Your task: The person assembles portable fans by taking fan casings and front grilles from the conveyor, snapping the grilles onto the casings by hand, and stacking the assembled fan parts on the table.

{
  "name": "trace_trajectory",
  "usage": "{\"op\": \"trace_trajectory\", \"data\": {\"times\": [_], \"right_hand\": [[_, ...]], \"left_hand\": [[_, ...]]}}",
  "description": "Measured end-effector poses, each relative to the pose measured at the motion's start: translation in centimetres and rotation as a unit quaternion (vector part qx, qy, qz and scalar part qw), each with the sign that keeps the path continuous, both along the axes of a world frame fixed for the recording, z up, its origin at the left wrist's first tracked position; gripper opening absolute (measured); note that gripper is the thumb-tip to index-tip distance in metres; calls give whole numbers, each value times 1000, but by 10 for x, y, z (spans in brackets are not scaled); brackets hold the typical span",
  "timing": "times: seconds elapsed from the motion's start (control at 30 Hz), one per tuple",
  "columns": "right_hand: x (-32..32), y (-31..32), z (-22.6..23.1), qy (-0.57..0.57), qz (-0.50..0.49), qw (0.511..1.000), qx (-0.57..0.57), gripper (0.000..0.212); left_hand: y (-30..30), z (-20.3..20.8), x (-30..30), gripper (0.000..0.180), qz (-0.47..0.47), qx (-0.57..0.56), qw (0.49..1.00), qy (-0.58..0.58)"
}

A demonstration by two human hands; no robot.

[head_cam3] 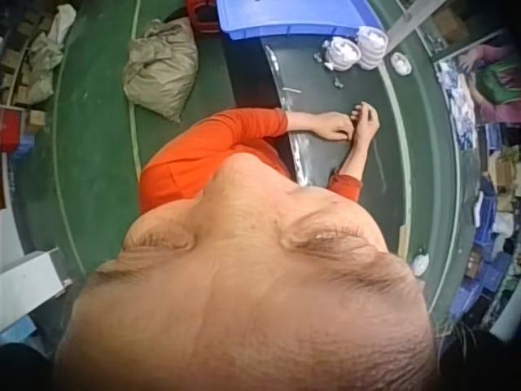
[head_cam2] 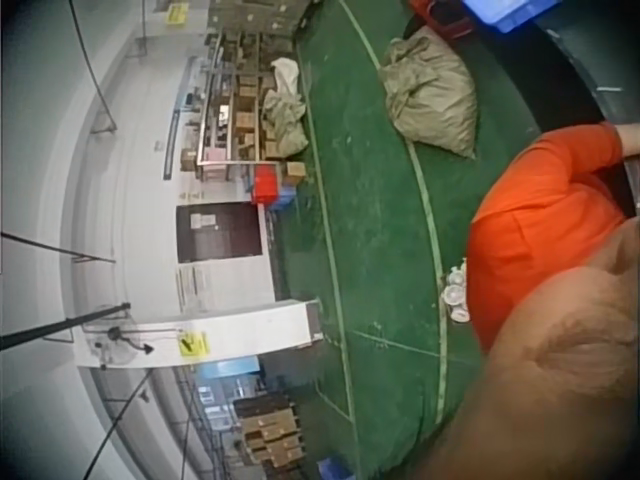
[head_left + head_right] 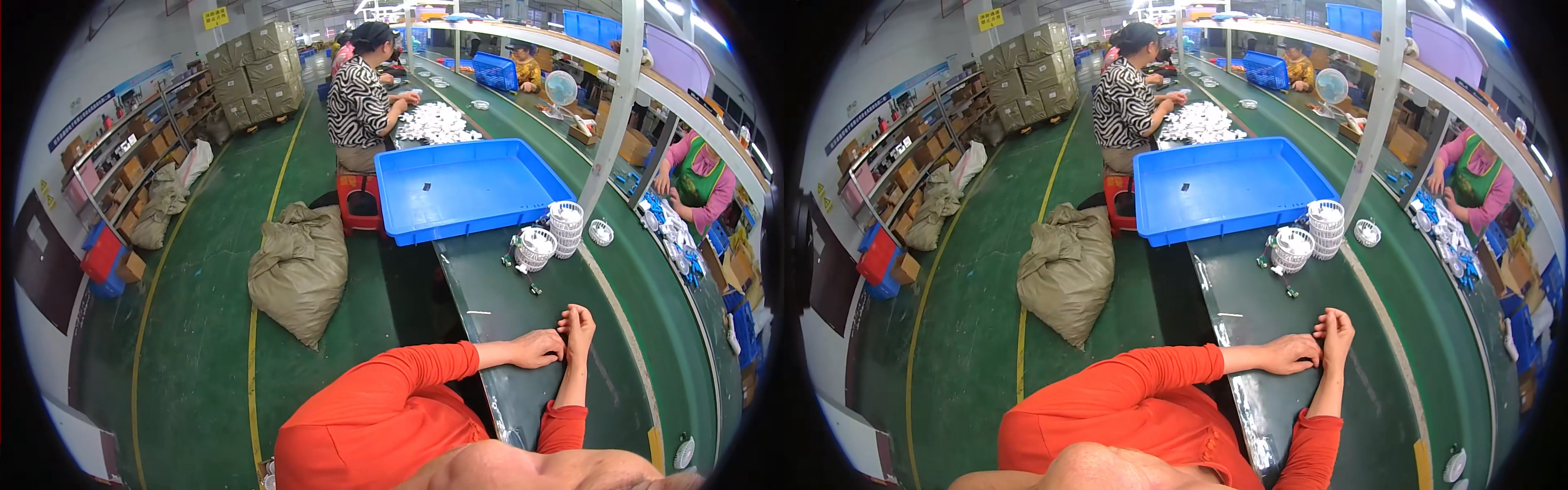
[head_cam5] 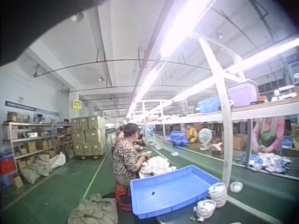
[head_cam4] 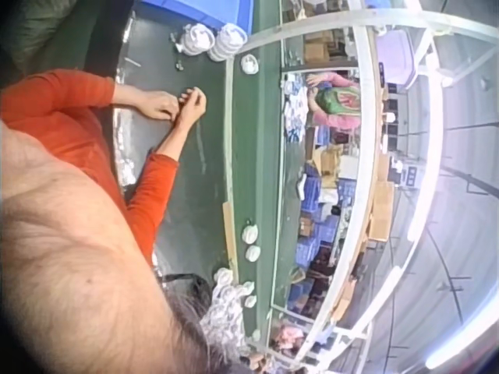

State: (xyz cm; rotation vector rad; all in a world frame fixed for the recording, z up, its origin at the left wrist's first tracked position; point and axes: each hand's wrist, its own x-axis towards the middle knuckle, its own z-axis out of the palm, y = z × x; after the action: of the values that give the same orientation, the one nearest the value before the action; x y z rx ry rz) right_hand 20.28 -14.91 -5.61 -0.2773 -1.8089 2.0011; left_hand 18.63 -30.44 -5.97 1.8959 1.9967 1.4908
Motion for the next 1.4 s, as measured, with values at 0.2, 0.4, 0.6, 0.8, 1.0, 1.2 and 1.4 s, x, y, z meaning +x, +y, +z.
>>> {"op": "trace_trajectory", "data": {"times": [0.2,0.4,0.6,0.8,1.0,1.2,1.4], "right_hand": [[3,-2,0,0,-3,999,44,16],[5,-1,-2,2,-5,999,54,15],[7,-3,1,-5,-9,998,58,15],[6,-7,6,-8,-6,998,69,14],[9,-9,7,-17,-7,998,64,13],[9,-10,5,-23,-10,996,80,12],[9,-10,6,-27,-16,996,87,11]], "left_hand": [[-1,1,1,11,-5,5,1000,5],[-1,1,3,12,-8,13,1000,8],[2,-3,1,13,-12,30,999,3],[-1,0,-1,14,-12,21,1000,-1],[0,-4,1,16,-11,24,1000,4],[0,-6,2,16,-12,25,1000,-2],[1,-4,0,16,-14,21,1000,7]]}}
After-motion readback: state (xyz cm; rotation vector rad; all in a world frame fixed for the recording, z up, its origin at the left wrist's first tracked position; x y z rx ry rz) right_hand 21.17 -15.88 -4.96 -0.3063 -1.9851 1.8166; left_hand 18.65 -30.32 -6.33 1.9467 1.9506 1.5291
